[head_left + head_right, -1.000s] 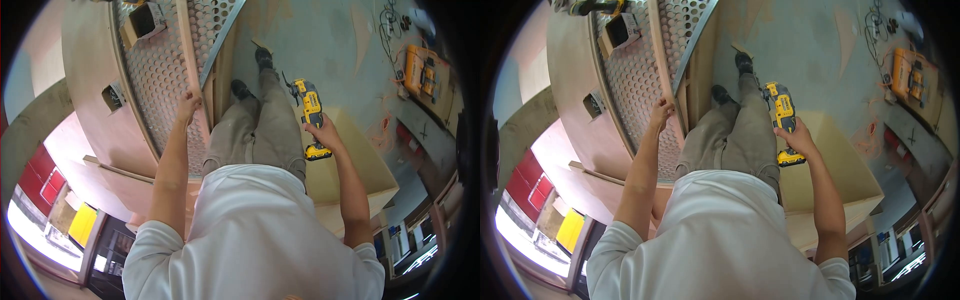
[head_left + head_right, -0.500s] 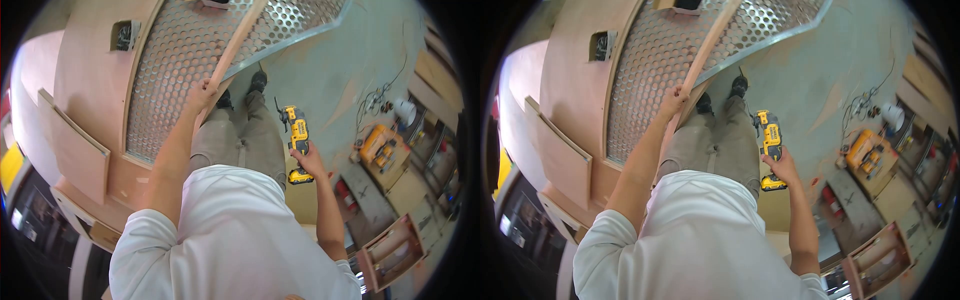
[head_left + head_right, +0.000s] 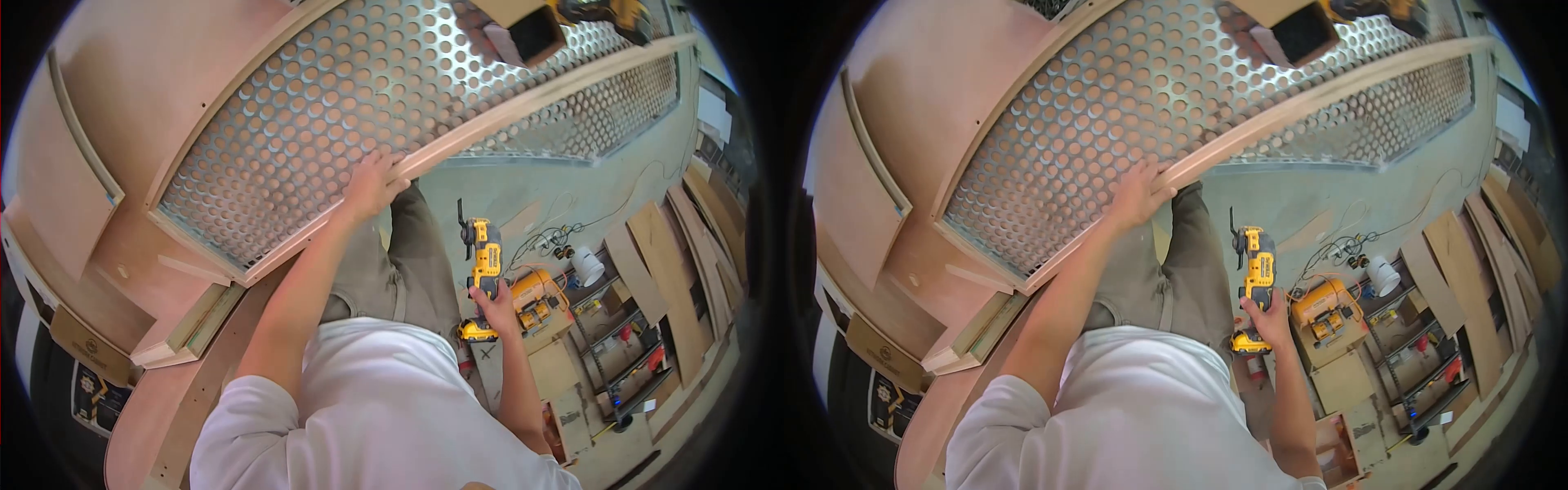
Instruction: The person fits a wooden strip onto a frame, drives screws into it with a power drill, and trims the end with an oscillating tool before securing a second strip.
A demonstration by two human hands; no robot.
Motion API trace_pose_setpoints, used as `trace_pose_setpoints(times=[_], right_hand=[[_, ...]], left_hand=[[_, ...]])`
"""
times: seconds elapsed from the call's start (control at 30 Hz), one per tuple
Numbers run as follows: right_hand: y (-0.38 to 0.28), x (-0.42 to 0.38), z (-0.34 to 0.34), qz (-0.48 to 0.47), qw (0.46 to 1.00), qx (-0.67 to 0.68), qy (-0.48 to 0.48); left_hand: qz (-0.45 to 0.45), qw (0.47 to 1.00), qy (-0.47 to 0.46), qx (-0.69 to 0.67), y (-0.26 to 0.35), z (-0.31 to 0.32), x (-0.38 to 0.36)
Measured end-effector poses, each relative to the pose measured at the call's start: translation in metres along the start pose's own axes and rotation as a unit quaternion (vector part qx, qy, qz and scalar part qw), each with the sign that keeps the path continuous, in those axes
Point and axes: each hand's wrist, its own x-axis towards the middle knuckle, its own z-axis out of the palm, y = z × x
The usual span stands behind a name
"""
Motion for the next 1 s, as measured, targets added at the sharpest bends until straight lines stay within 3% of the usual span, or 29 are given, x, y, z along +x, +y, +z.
trace_pose_setpoints(times=[0.5, 0.77, 1.0], right_hand=[[-0.051, 0.047, 0.010, 0.166, 0.982, -0.058, -0.064], [-0.055, 0.059, 0.008, 0.160, 0.977, -0.078, -0.115], [-0.027, 0.065, 0.004, 0.067, 0.985, -0.109, -0.113]], left_hand=[[-0.025, 0.997, 0.013, -0.068, -0.007, 0.002, 0.004], [-0.010, 0.998, 0.035, -0.058, -0.002, 0.004, 0.007], [-0.019, 0.999, 0.013, -0.026, 0.004, 0.004, 0.008]])
